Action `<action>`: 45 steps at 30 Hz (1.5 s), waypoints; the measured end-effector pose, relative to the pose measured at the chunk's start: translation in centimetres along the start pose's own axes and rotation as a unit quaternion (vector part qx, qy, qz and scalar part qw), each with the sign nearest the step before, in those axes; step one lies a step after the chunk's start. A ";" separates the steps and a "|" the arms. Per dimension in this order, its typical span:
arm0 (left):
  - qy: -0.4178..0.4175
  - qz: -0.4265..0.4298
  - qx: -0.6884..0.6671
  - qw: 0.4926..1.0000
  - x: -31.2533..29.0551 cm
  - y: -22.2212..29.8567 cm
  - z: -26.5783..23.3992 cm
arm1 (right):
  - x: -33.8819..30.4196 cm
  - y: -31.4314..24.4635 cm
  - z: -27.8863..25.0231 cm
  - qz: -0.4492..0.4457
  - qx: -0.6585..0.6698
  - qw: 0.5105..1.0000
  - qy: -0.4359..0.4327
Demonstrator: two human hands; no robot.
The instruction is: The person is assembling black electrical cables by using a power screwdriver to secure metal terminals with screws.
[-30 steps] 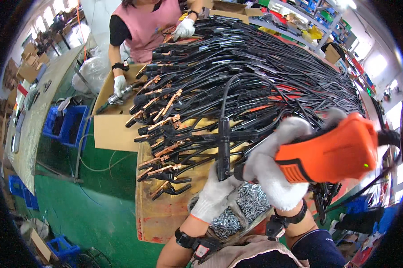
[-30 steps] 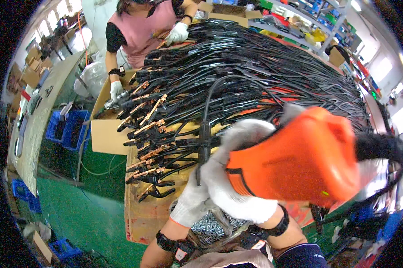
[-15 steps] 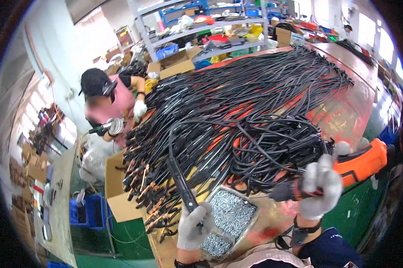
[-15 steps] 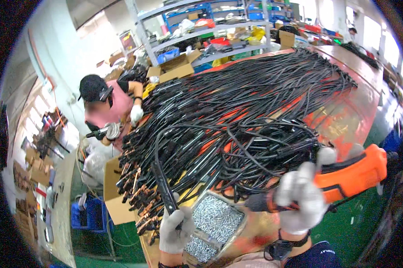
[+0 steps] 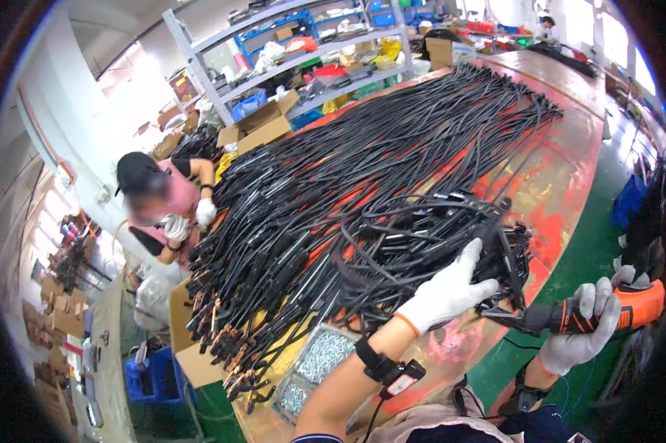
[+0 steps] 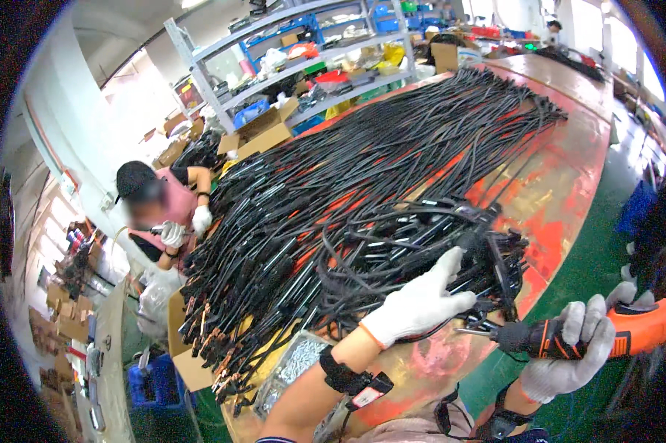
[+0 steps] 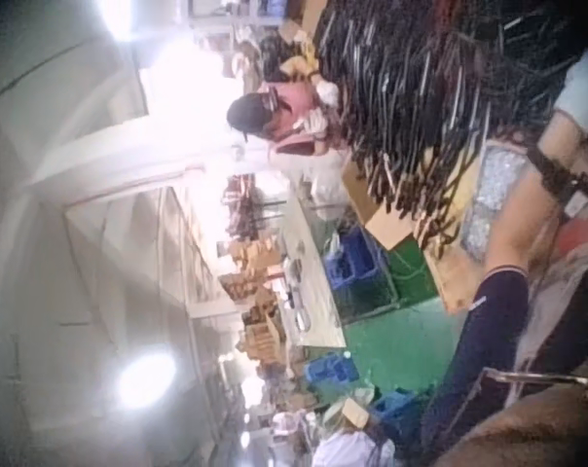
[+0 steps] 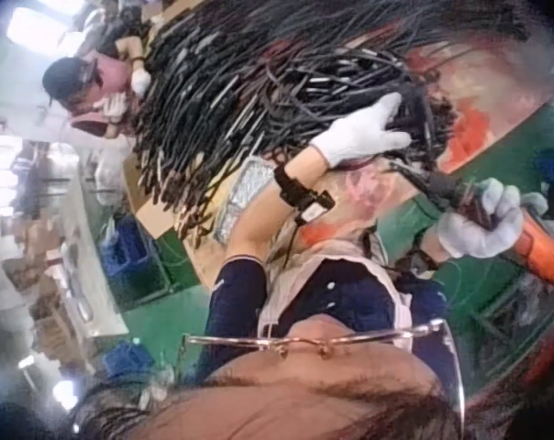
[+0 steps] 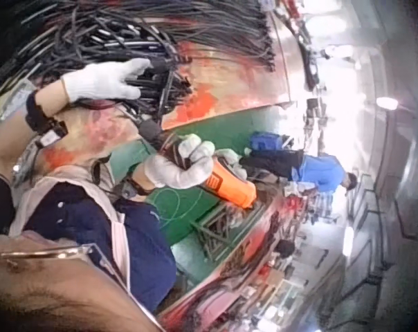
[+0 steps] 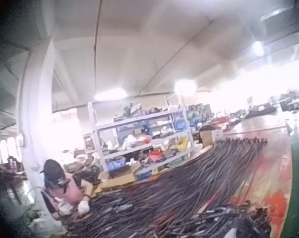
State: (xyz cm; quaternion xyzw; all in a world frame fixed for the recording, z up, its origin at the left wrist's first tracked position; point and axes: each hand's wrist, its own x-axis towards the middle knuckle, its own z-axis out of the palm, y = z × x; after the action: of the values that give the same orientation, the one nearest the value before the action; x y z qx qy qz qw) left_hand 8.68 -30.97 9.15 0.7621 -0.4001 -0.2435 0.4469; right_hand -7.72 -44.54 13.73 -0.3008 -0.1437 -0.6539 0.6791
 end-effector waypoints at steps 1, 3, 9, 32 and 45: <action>0.004 0.004 -0.032 0.999 -0.9 0.0 -0.3 | -0.2 0.0 -0.4 0.039 0.003 0.999 -0.009; 0.031 -0.008 -0.064 0.997 -3.2 -0.4 -1.3 | -0.7 0.1 -0.9 0.138 0.034 0.990 -0.014; 0.203 -0.083 -0.141 0.965 -15.9 -3.4 -4.5 | -6.9 4.9 1.6 0.415 -0.020 0.906 -0.083; 0.249 -0.386 0.465 0.757 -38.7 -13.7 -7.0 | -19.6 10.7 9.3 0.317 -0.607 0.513 -0.518; 0.349 -0.227 0.447 0.792 -36.9 -5.7 -9.4 | -22.7 22.5 16.6 -0.103 -0.275 0.410 -0.864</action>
State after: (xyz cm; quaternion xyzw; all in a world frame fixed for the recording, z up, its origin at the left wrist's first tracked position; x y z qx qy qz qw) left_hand -2.98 5.76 9.15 0.9789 -0.0967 0.1511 0.0977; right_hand 15.17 -17.23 8.34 -0.8597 -0.4970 -0.1176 0.0039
